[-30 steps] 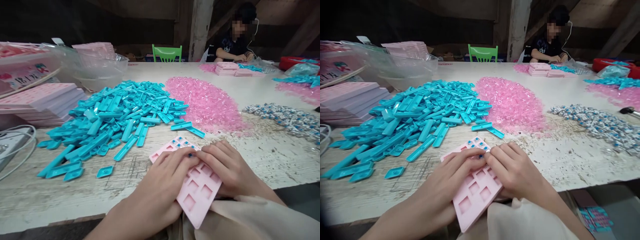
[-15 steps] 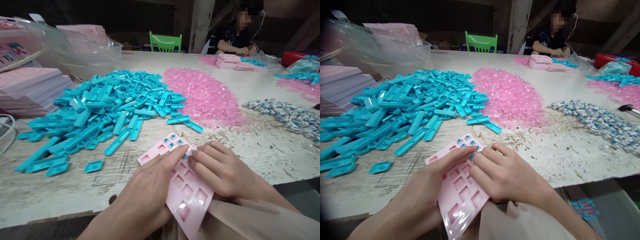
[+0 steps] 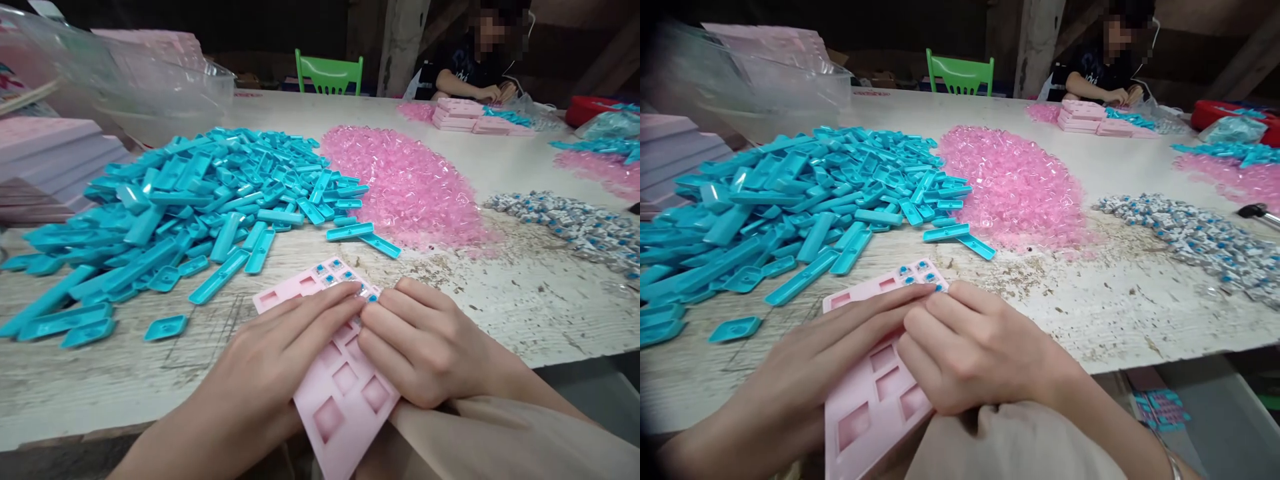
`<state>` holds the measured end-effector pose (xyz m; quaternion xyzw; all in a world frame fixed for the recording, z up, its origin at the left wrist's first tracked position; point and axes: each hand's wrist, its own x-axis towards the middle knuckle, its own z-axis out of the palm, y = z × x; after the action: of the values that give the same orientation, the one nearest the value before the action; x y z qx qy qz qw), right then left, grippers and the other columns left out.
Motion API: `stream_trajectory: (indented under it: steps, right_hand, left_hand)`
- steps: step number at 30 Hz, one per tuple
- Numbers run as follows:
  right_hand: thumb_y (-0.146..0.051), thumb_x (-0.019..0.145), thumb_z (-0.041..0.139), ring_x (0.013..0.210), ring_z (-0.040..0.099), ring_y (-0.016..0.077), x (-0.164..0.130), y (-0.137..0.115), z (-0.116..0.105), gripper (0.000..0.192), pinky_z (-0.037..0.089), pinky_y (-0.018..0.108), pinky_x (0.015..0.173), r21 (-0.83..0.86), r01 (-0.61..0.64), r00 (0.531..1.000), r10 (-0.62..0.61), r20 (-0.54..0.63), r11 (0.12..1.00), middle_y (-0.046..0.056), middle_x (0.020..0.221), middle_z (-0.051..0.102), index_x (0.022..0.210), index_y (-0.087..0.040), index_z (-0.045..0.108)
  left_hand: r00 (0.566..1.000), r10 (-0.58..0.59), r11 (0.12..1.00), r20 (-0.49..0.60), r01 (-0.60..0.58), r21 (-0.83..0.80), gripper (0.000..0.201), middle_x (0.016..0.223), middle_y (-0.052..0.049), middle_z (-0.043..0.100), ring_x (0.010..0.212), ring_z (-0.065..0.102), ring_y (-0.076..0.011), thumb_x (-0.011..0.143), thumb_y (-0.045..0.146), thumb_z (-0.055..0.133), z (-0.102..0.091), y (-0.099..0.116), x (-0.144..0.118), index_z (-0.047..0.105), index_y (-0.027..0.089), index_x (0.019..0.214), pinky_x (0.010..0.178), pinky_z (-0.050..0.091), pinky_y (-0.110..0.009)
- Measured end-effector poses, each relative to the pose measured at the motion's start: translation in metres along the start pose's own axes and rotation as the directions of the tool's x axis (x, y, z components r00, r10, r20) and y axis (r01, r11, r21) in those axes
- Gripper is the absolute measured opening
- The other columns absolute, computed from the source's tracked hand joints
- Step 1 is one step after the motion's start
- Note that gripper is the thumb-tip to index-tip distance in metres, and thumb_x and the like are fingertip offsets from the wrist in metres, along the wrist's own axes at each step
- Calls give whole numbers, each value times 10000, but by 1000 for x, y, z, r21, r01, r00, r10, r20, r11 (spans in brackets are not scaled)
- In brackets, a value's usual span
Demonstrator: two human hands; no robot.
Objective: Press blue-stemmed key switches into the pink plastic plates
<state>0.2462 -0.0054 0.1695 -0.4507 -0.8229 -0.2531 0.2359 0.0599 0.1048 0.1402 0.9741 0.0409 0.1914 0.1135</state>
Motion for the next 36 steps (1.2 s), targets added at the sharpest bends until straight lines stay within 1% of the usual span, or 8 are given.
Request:
stream_trajectory:
  steps: [6,17,25,27,30,33,35,36]
  right_hand:
    - [-25,942,374,582,379,178,1,2,1,399,280,328,571,-1,-31,999,31,-16,1000,40,588,514,625,-171,567]
    - [-42,943,382,566,408,181,0,0,-2,389,312,335,574,-95,-30,999,32,17,995,37,586,534,620,-186,545]
    - [-35,922,360,578,412,187,-7,-2,-5,392,391,350,646,-39,-46,998,48,46,998,42,590,535,616,-180,558]
    - [-60,931,397,614,459,183,-14,-2,-4,315,410,347,676,6,-136,990,136,45,991,43,636,561,702,-157,589]
    - [-141,911,540,868,581,227,-30,-3,-4,118,454,368,783,70,-451,890,455,-37,890,100,926,645,994,-145,624]
    - [-209,880,632,1046,616,259,-43,-3,-9,314,516,362,837,239,-708,663,742,-100,665,118,1131,633,1190,-200,583]
    - [-250,959,529,961,691,223,-44,0,-18,256,570,311,764,483,-739,549,835,29,469,92,1078,691,1210,-219,570]
    - [-265,1009,429,906,720,207,-41,1,-25,254,589,294,724,585,-722,532,837,127,370,82,1036,721,1220,-224,564]
  left_hand:
    - [999,19,999,26,-19,-32,592,1522,-23,457,1344,497,-215,909,197,451,-4,-7,2,325,260,1484,1096,446,-322]
    - [982,126,990,137,-135,52,763,1572,-55,367,1368,454,-228,808,81,449,-19,-8,4,238,196,1532,1105,435,-333]
    - [984,114,993,136,-116,6,702,1525,-119,437,1348,482,-253,786,63,451,-21,2,14,337,148,1474,1079,473,-384]
    - [988,110,993,109,-113,21,683,1519,-122,447,1357,475,-241,782,47,428,-17,5,16,363,122,1458,1095,453,-370]
    - [995,91,994,28,-93,65,649,1527,-138,429,1388,435,-251,813,32,393,-3,12,16,362,77,1460,1108,425,-371]
    - [992,36,996,-122,-26,81,603,1559,-164,366,1459,296,-261,873,58,391,15,23,17,331,35,1473,1163,306,-351]
    - [976,-40,998,-216,50,39,610,1584,-178,303,1487,201,-265,897,72,395,24,32,18,284,19,1494,1190,202,-332]
    - [964,-82,996,-254,88,12,623,1590,-186,280,1488,180,-272,900,67,395,28,37,20,255,14,1504,1192,174,-337]
